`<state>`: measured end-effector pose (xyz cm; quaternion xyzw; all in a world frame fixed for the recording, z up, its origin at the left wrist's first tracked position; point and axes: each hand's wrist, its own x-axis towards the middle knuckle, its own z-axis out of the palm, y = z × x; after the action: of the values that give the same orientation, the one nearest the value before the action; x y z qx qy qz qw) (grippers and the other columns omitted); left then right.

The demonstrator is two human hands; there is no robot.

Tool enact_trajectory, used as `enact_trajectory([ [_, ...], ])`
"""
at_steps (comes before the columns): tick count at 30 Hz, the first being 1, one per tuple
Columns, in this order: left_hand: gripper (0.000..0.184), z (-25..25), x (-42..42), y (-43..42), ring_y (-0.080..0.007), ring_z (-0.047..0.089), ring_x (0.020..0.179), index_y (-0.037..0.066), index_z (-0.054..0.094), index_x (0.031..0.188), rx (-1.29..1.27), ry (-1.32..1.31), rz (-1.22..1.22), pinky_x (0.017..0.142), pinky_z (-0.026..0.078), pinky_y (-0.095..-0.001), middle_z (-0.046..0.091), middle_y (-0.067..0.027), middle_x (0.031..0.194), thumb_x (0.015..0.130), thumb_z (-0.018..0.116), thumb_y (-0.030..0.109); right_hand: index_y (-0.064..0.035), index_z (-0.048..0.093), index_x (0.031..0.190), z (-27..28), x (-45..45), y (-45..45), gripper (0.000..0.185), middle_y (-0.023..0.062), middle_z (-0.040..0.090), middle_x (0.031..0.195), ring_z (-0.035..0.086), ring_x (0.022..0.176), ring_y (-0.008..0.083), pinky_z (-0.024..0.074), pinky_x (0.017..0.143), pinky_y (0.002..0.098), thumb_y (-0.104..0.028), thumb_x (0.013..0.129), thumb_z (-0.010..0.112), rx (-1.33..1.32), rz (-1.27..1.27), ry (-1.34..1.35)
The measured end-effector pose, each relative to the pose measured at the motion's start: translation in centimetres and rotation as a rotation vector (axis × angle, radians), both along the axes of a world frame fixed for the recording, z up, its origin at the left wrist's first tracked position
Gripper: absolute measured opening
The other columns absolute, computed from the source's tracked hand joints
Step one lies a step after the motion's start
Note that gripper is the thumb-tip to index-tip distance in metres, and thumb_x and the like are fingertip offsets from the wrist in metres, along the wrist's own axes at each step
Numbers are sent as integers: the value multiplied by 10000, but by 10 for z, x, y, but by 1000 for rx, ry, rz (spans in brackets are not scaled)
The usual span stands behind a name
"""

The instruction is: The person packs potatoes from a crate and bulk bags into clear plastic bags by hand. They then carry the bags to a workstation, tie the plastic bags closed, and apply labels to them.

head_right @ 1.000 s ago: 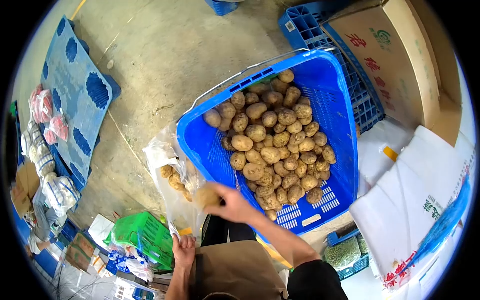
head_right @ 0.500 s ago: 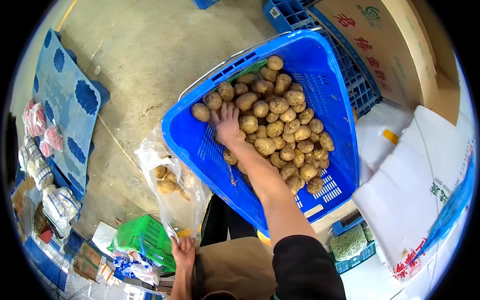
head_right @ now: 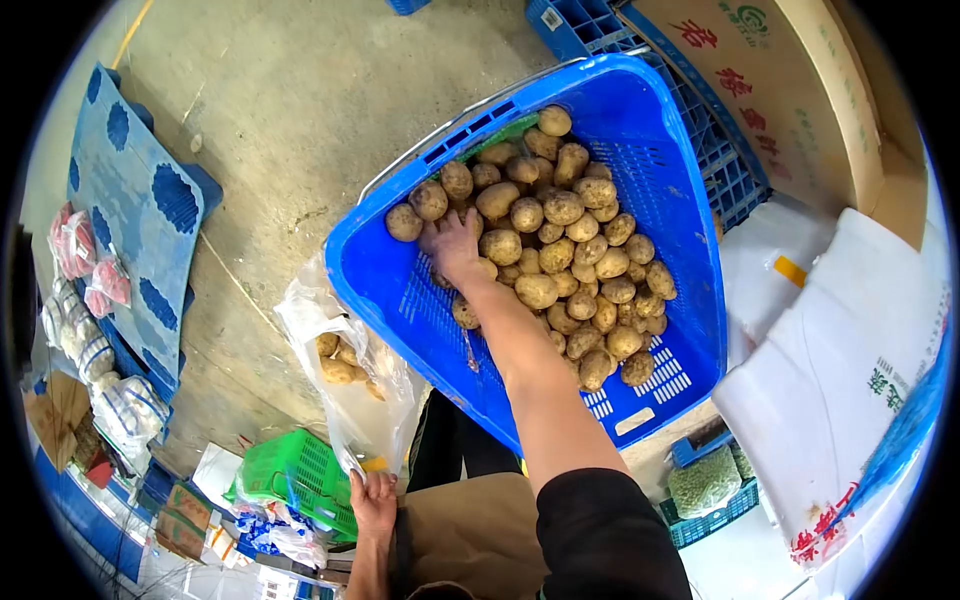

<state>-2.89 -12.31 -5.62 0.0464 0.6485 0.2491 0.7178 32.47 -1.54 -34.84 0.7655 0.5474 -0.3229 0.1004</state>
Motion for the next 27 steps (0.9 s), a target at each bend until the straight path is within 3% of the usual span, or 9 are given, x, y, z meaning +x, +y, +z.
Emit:
enact_trajectory([
  [3, 255, 1, -2, 1, -122, 344, 550, 152, 469, 1022, -8, -5, -11, 768, 402, -376, 281, 42, 550, 987, 485, 405, -95, 488, 1362, 3, 13, -8, 706, 88, 611, 1186, 464, 1225, 296, 211, 1065, 627, -429, 770, 679, 11, 75, 78],
  [6, 518, 6, 6, 8, -146, 316, 553, 151, 360, 578, -20, 43, -36, 751, 380, -352, 259, 23, 532, 996, 435, 448, -71, 524, 1323, 16, 36, -26, 757, 95, 661, 1044, 525, 1153, 280, 246, 1068, 595, -412, 687, 755, 82, 170, 169],
  [7, 545, 7, 6, 11, -155, 328, 572, 154, 344, 554, -31, 26, -17, 769, 371, -355, 262, 16, 535, 1000, 419, 458, -51, 534, 1306, 26, 40, -30, 768, 106, 664, 1036, 528, 1153, 277, 244, 1074, 590, -402, 664, 768, 51, 186, 156],
  [12, 538, 8, 9, 11, -153, 322, 573, 151, 352, 566, -15, 0, 27, 780, 378, -347, 259, 18, 542, 1006, 403, 457, 39, 581, 1212, 89, 55, -66, 795, 168, 666, 1000, 538, 1144, 276, 213, 1106, 581, -383, 574, 800, 181, 151, 230],
  [16, 527, 5, 0, 0, -146, 316, 572, 144, 363, 584, -22, -20, 49, 783, 388, -345, 255, 21, 548, 1011, 395, 451, 18, 590, 1222, 123, 50, -108, 784, 189, 655, 1055, 518, 1176, 318, 111, 1132, 620, -377, 575, 788, 222, 135, 260],
  [17, 525, 5, -3, -2, -145, 317, 574, 142, 362, 590, -19, -10, 54, 786, 389, -346, 252, 22, 551, 1013, 387, 451, 14, 594, 1219, 135, 43, -121, 766, 190, 647, 1083, 517, 1183, 322, 148, 1129, 600, -362, 580, 787, 229, 1, 277],
  [20, 211, 0, -14, -10, -136, 346, 578, 126, 425, 986, 45, -124, 86, 776, 406, -364, 279, 20, 580, 1024, 418, 333, 9, 607, 1203, 171, 19, -149, 707, 193, 621, 1159, 517, 1193, 333, 269, 1105, 524, -320, 603, 785, 224, -420, 421],
  [24, 255, 2, -13, -9, -136, 354, 584, 128, 418, 893, 67, -141, 12, 785, 403, -365, 283, 23, 583, 1023, 419, 347, 26, 614, 1155, 263, -21, -148, 604, 189, 610, 1176, 556, 1134, 331, 443, 974, 386, -288, 668, 785, 169, -943, 899],
  [27, 302, 5, -12, -7, -136, 357, 586, 130, 407, 827, 71, -135, -22, 789, 398, -365, 284, 25, 585, 1026, 409, 357, 16, 596, 1179, 289, -76, -142, 619, 181, 609, 1169, 547, 1127, 331, 404, 998, 412, -297, 687, 804, 295, -721, 778],
])
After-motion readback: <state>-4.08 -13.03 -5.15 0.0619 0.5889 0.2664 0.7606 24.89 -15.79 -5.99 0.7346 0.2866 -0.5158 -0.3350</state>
